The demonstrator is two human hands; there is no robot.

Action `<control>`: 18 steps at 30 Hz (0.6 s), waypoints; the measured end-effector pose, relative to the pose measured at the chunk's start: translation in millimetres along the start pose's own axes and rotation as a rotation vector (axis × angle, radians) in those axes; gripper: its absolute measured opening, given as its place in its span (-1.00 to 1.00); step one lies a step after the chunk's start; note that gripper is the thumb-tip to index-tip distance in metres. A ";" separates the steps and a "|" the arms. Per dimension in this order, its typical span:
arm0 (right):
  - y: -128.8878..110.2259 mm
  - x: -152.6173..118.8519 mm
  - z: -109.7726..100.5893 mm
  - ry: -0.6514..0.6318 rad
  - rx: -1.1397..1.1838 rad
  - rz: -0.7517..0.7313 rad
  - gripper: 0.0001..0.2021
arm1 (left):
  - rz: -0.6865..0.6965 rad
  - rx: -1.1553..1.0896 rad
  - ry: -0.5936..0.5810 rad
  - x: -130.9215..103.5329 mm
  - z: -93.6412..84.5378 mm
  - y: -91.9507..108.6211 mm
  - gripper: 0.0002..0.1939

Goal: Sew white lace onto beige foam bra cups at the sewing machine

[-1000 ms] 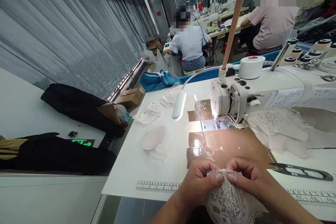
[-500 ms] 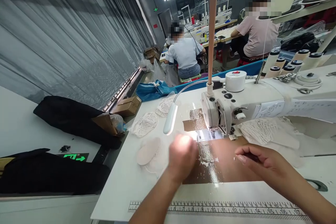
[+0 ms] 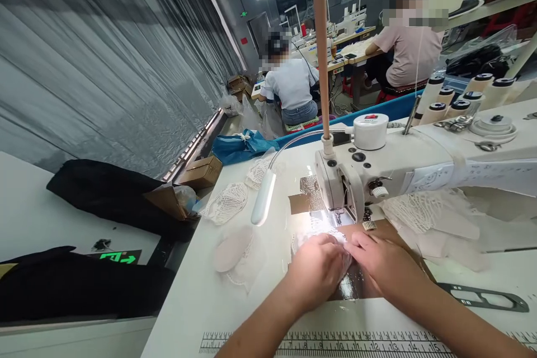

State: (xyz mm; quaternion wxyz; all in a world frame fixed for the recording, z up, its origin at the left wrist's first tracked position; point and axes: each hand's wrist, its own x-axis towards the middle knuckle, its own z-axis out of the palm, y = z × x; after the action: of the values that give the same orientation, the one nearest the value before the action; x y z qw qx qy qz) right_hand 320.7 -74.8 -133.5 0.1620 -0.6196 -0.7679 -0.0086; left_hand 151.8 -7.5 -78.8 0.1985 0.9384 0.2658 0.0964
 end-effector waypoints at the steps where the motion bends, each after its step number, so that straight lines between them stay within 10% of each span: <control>1: -0.5 -0.5 1.4 0.020 -0.024 -0.003 -0.71 | 0.011 -0.014 0.018 0.8 0.3 -4.1 -0.73; 18: -8.7 22.9 -1.5 0.065 -0.271 0.111 -0.51 | 0.254 0.120 -0.007 31.7 5.6 -59.7 -0.65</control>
State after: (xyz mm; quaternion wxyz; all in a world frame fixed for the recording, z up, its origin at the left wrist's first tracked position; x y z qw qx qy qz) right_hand 308.7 -55.4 -124.5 0.1021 -0.6768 -0.7186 -0.1233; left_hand 152.6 54.4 -106.7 0.1292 0.9750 0.1494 0.1016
